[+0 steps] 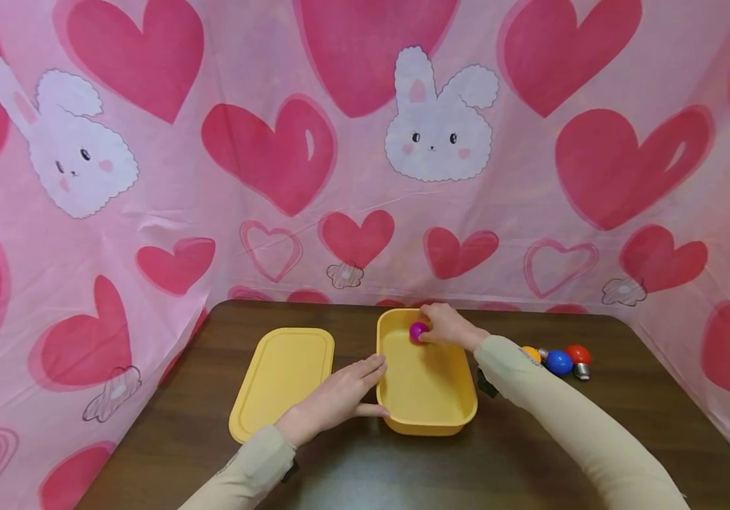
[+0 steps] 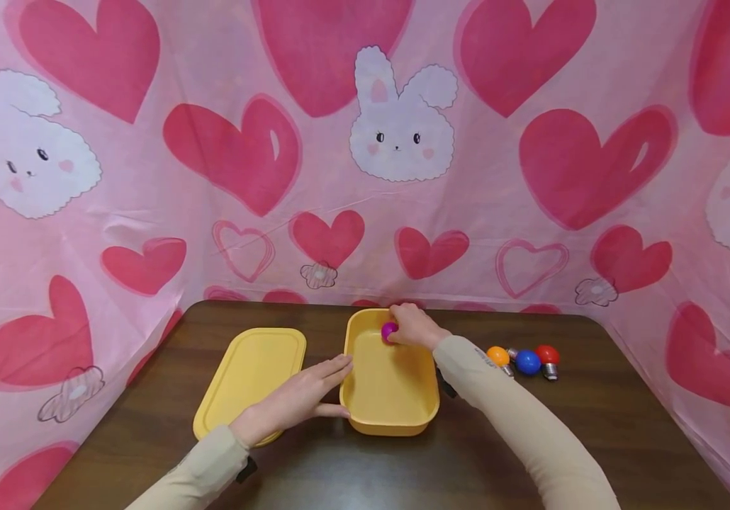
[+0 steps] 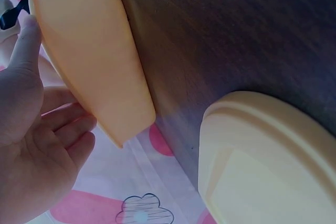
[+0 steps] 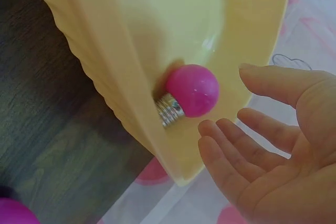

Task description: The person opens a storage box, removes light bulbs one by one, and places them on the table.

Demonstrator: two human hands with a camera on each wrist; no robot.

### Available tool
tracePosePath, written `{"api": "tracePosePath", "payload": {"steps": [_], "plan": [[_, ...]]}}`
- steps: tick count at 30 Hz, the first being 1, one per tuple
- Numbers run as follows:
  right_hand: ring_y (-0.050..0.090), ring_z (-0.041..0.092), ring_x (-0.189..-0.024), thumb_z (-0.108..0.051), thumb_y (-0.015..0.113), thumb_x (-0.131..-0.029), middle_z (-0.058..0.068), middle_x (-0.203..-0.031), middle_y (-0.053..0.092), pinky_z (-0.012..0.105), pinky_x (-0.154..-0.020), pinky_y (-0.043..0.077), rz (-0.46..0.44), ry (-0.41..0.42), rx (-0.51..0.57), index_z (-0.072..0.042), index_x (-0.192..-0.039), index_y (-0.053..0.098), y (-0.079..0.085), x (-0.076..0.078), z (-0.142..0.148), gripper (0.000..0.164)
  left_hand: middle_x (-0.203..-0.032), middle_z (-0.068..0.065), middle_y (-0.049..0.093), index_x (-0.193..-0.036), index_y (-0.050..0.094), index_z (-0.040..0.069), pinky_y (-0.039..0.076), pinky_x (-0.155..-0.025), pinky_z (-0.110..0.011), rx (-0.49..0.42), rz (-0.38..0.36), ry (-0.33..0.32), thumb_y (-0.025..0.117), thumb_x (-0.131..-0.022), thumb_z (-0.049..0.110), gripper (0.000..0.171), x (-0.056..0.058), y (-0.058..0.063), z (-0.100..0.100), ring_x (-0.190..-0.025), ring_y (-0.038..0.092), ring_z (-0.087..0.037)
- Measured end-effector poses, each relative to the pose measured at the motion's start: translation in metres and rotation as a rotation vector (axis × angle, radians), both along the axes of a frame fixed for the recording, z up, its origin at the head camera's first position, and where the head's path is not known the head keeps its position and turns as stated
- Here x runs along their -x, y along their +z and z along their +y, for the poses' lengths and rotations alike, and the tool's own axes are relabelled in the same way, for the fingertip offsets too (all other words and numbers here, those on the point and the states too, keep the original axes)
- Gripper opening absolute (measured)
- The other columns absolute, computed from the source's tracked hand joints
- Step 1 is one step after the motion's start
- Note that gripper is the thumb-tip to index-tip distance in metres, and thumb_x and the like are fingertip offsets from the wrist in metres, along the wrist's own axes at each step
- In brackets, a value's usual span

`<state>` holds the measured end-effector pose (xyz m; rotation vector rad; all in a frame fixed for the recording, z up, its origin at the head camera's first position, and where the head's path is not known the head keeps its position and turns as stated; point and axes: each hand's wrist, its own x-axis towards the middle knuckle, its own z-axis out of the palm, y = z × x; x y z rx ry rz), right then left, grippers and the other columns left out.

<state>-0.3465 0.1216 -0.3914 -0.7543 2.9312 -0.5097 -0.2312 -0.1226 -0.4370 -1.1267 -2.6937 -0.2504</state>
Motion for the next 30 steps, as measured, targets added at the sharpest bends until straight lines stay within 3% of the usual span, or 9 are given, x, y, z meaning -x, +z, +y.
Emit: {"api": "tracePosePath", "payload": {"steps": [8,12,20,30], "plan": [[0.062,0.023,-0.098,-0.017,0.078,-0.085,0.01,-0.111,0.068,0.045,-0.103,0.054,-0.063,-0.03,-0.012,-0.003,-0.124,0.062,-0.0041,0.0007,-0.0034,0.044,-0.151,-0.013,0.049,-0.142,0.052,0.002,0.048,-0.11,-0.036,-0.002,0.034,-0.001,0.067,-0.086,0.056,0.079,-0.0002,-0.0012,0.0002,-0.138,0.051,-0.025],[0.061,0.024,-0.098,-0.017,0.077,-0.086,0.011,-0.11,0.068,0.046,-0.102,0.054,-0.077,-0.002,-0.002,-0.003,-0.125,0.063,-0.0062,0.0033,-0.0044,0.044,-0.149,-0.014,0.051,-0.141,0.054,0.001,0.049,-0.108,-0.036,-0.009,0.067,-0.017,0.068,-0.085,0.055,0.079,0.0002,-0.0019,-0.0003,-0.136,0.053,-0.025],[0.058,0.023,-0.095,-0.017,0.077,-0.085,0.012,-0.107,0.066,0.044,-0.1,0.055,-0.094,0.004,-0.038,-0.002,-0.12,0.064,-0.0071,0.0044,-0.0065,0.04,-0.15,-0.015,0.051,-0.14,0.054,0.001,0.049,-0.108,-0.036,-0.018,0.052,-0.024,0.068,-0.085,0.055,0.078,0.0003,-0.0023,-0.001,-0.137,0.053,-0.026],[0.054,0.025,-0.1,-0.014,0.08,-0.082,0.014,-0.112,0.058,0.042,-0.1,0.055,-0.139,-0.046,-0.082,0.0,-0.124,0.06,-0.0058,0.002,-0.0105,0.049,-0.151,-0.014,0.05,-0.142,0.053,0.001,0.049,-0.109,-0.036,-0.012,0.033,-0.016,0.067,-0.086,0.055,0.079,-0.0003,-0.0014,-0.0006,-0.138,0.052,-0.025]]}}
